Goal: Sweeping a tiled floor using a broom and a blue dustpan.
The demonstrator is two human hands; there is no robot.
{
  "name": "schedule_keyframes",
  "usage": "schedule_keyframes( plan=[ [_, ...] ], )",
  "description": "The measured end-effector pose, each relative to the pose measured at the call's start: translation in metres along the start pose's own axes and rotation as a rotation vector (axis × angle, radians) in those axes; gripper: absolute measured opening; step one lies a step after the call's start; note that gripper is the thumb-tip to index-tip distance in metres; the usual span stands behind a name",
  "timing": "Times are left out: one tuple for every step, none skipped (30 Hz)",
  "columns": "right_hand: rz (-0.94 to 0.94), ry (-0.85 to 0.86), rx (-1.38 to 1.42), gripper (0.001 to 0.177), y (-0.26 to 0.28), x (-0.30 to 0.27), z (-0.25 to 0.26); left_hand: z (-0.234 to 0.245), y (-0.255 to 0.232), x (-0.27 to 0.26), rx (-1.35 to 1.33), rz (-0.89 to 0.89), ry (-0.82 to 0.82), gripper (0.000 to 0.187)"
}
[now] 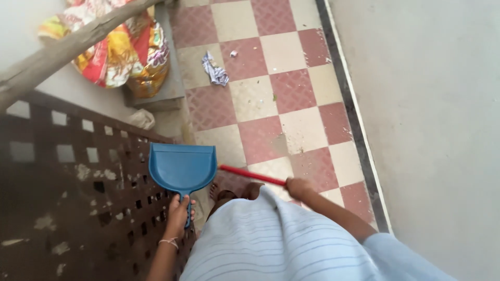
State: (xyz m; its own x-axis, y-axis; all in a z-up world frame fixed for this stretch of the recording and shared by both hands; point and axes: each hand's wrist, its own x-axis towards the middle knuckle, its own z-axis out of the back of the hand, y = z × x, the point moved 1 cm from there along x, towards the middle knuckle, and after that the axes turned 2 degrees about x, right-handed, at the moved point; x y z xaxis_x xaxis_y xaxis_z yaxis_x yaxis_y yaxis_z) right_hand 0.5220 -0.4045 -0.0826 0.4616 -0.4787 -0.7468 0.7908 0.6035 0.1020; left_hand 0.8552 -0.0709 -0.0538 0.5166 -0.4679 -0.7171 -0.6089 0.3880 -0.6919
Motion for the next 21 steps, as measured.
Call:
schedule_keyframes(
  plan=[
    [-0.004, -0.008, 0.011, 0.039, -0.027, 0.020, 0.004, -0.010, -0.009, -0.003, 0.011, -0.006, 0.007, 0.014],
    [-0.037, -0.074, -0.002, 0.037, -0.052, 0.036, 0.002, -0.018, -0.017, -0.008, 0.054, 0.002, -0.001, 0.014],
    [-0.071, -0.138, -0.015, 0.034, -0.079, 0.053, -0.001, -0.026, -0.025, -0.013, 0.098, 0.010, -0.009, 0.014],
    [-0.088, -0.140, 0.002, 0.034, -0.074, 0.037, 0.030, -0.027, -0.023, -0.007, 0.116, 0.011, 0.008, 0.014],
    [-0.135, -0.156, 0.043, 0.037, -0.071, 0.024, 0.060, -0.027, -0.021, 0.001, 0.152, -0.013, 0.022, 0.015],
    [-0.191, -0.168, 0.081, 0.039, -0.074, 0.005, 0.087, -0.032, -0.014, 0.008, 0.186, -0.030, 0.046, 0.018],
    [-0.218, -0.165, 0.096, 0.039, -0.079, -0.004, 0.092, -0.052, -0.026, -0.002, 0.202, -0.023, 0.071, 0.018],
    [-0.250, -0.190, 0.191, 0.044, -0.079, -0.010, 0.095, -0.067, -0.042, -0.011, 0.259, -0.016, 0.036, 0.019],
    [-0.282, -0.217, 0.285, 0.048, -0.079, -0.016, 0.099, -0.082, -0.059, -0.019, 0.317, -0.011, 0.001, 0.020],
    [-0.307, -0.212, 0.323, 0.048, -0.092, -0.021, 0.080, -0.089, -0.057, -0.013, 0.357, -0.008, 0.022, 0.020],
    [-0.279, -0.273, 0.393, 0.050, -0.103, -0.027, 0.062, -0.096, -0.056, -0.007, 0.303, -0.004, 0.075, 0.017],
    [-0.260, -0.336, 0.461, 0.051, -0.117, -0.035, 0.041, -0.106, -0.052, 0.000, 0.251, 0.007, 0.133, 0.014],
    [-0.295, -0.332, 0.498, 0.051, -0.126, -0.056, 0.015, -0.114, -0.059, 0.004, 0.293, 0.018, 0.160, 0.014],
    [-0.343, -0.358, 0.583, 0.052, -0.135, -0.081, -0.011, -0.128, -0.066, 0.010, 0.392, 0.035, 0.212, 0.014],
    [-0.392, -0.386, 0.667, 0.052, -0.141, -0.106, -0.038, -0.141, -0.071, 0.015, 0.492, 0.050, 0.265, 0.014],
    [-0.442, -0.393, 0.707, 0.052, -0.144, -0.138, -0.074, -0.158, -0.084, 0.018, 0.538, 0.056, 0.309, 0.014],
    [-0.468, -0.457, 0.752, 0.050, -0.141, -0.170, -0.108, -0.177, -0.096, 0.021, 0.605, 0.050, 0.342, 0.013],
    [-0.495, -0.512, 0.799, 0.048, -0.132, -0.204, -0.143, -0.194, -0.110, 0.020, 0.677, 0.051, 0.370, 0.013],
    [-0.547, -0.509, 0.841, 0.048, -0.112, -0.237, -0.189, -0.201, -0.116, 0.030, 0.728, 0.064, 0.409, 0.013],
    [-0.641, -0.505, 0.889, 0.051, -0.085, -0.264, -0.230, -0.204, -0.122, 0.046, 0.724, 0.048, 0.458, 0.013],
    [-0.734, -0.499, 0.938, 0.054, -0.050, -0.289, -0.271, -0.204, -0.128, 0.062, 0.718, 0.033, 0.507, 0.014]
  ],
)
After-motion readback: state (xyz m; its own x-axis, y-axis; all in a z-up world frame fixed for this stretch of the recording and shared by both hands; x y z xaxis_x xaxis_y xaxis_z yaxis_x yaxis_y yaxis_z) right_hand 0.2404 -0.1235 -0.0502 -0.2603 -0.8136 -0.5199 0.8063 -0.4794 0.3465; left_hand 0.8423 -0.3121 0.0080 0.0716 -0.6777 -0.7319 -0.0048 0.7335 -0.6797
